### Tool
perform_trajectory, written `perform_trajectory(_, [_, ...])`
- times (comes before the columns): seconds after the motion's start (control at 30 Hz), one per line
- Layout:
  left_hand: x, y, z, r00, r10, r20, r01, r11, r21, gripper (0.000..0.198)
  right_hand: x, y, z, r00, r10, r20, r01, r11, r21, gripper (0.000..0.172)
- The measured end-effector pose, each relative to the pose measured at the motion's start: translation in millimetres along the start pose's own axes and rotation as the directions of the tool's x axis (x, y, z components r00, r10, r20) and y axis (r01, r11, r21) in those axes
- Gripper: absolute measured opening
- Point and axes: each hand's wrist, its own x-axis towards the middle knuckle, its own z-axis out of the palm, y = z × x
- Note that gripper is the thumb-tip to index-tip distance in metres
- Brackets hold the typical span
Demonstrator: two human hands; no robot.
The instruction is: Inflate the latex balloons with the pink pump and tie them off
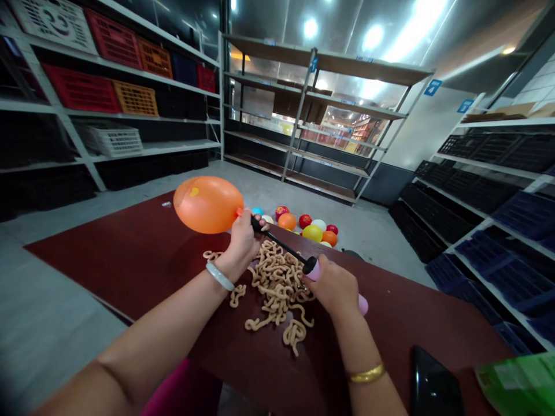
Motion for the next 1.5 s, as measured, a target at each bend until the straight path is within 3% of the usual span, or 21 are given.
perform_trajectory(0.23, [-44.8, -47.2, 1.9, 0.994, -0.108, 0.009, 0.107, 0.991, 0.080, 0.032, -8.4, -18.7, -1.1, 0.997, -0.027, -0.074, 0.026, 1.000, -0.010, 0.037])
perform_trajectory(0.37, [-70.2, -61.5, 7.9, 0.987, -0.155, 0.042, 0.148, 0.979, 0.138, 0.033, -11.7, -31.0, -3.2, 0.996, -0.017, -0.087, 0.021, 0.999, 0.043, 0.032])
perform_trajectory(0.47, [-72.8, -56.7, 14.7, 0.984, -0.154, 0.092, 0.140, 0.979, 0.150, 0.032, -12.7, -36.6, -7.7, 0.996, -0.003, -0.084, 0.011, 0.996, 0.093, 0.032])
perform_trajectory(0.6, [-50.6, -34.6, 19.5, 0.984, -0.115, 0.136, 0.095, 0.985, 0.145, 0.030, -10.1, -33.1, -12.1, 0.999, 0.004, -0.038, 0.001, 0.990, 0.140, 0.040])
perform_trajectory(0.77, [-8.6, 2.0, 11.8, 0.999, 0.001, 0.054, -0.005, 0.997, 0.082, 0.022, -4.1, -15.3, -11.6, 1.000, -0.008, 0.006, 0.007, 0.994, 0.109, 0.041])
perform_trajectory(0.87, [2.3, 13.1, 7.0, 1.000, 0.014, 0.018, -0.016, 0.998, 0.064, 0.022, -3.1, -9.1, -11.1, 1.000, -0.016, 0.010, 0.015, 0.996, 0.089, 0.040])
perform_trajectory(1.0, [-7.3, 0.3, 5.3, 1.000, -0.020, -0.014, 0.021, 0.999, 0.049, 0.025, -5.1, -9.5, -10.1, 1.000, -0.020, -0.010, 0.021, 0.999, 0.029, 0.038])
perform_trajectory(1.27, [-68.7, -51.4, 9.7, 0.988, -0.146, 0.053, 0.135, 0.977, 0.167, 0.028, -12.7, -27.2, -7.4, 0.997, -0.038, -0.061, 0.043, 0.995, 0.087, 0.036])
perform_trajectory(1.37, [-77.7, -52.3, 15.0, 0.984, -0.146, 0.098, 0.124, 0.972, 0.199, 0.030, -13.7, -35.8, -11.6, 0.998, -0.010, -0.060, 0.019, 0.989, 0.147, 0.037])
perform_trajectory(1.5, [-62.7, -38.4, 20.5, 0.981, -0.122, 0.150, 0.091, 0.976, 0.198, 0.030, -11.5, -39.2, -19.0, 1.000, 0.031, -0.007, -0.029, 0.982, 0.187, 0.039])
